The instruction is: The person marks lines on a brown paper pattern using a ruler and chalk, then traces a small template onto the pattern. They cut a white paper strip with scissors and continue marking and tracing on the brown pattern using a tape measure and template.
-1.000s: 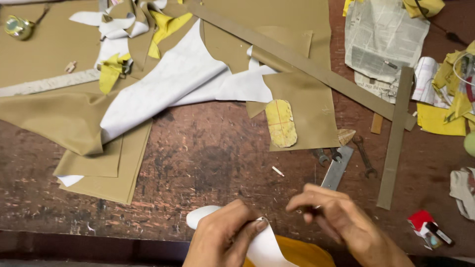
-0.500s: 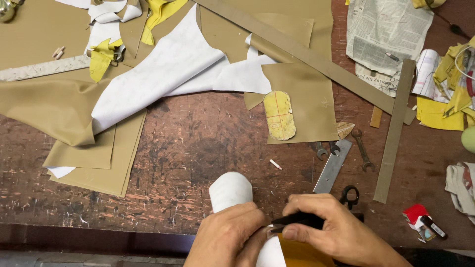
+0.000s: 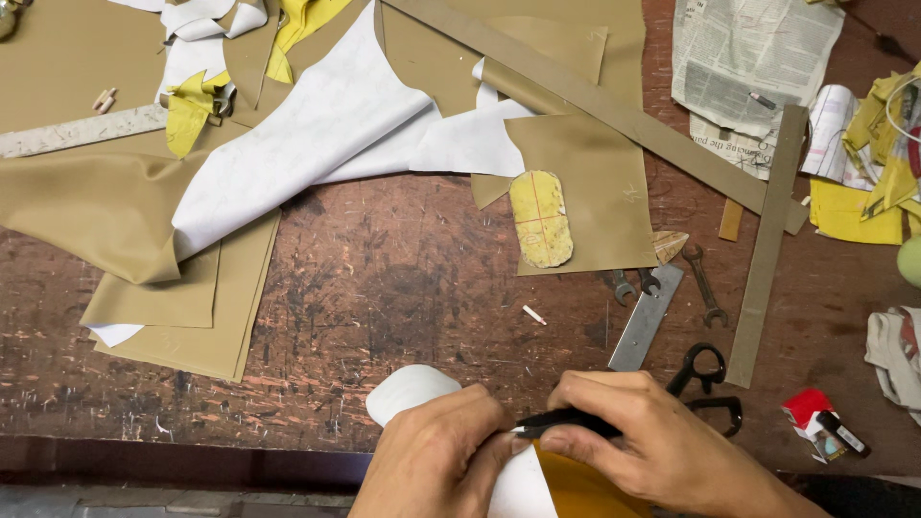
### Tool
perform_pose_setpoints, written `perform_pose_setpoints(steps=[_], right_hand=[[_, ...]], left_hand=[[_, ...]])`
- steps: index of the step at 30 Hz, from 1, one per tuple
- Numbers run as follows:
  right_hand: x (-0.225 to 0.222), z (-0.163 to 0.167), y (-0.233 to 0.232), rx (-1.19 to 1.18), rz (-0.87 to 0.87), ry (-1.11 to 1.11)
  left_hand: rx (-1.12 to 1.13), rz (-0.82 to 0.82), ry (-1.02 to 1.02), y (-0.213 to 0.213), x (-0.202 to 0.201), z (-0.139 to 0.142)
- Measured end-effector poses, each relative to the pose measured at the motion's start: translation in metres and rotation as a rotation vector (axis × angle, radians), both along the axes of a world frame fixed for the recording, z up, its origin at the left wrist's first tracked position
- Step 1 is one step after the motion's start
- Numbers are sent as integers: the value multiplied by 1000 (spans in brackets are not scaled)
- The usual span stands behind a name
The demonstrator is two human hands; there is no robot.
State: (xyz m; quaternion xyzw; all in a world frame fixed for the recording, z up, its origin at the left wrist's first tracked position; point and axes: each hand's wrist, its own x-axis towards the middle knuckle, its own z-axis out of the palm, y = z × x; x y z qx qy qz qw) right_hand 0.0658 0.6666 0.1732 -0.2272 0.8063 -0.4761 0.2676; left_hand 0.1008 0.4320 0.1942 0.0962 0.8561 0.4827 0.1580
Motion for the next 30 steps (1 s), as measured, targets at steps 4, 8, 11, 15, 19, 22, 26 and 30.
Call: perform_pose_setpoints(steps=[4,8,11,15,19,22,26,30], right_hand=[[-3,0,-1,147,37,-139],[-3,-6,-1,68,41,-35],[0,-16,-2,4,38,-39],[11,-35,-3,-98,9,36],[27,-60,0,-137,-61,-74],[33,-79,12,-129,-179,-21],[20,-97,34,-92,-354,-324],[3,-101,37,-178,-534,-481]], left_hand=[[-59,8,-26,0,-2,0],[-87,23,-15,1,-4,0],[-105,29,-9,0,-4,-1],[-120,20,50,0,-5,-6],[-123,-15,43,3,-7,-13],[-201,26,76,2,-9,-17],[103,186,45,-16,-12,-23],[451,292,-25,-55,-19,-30]])
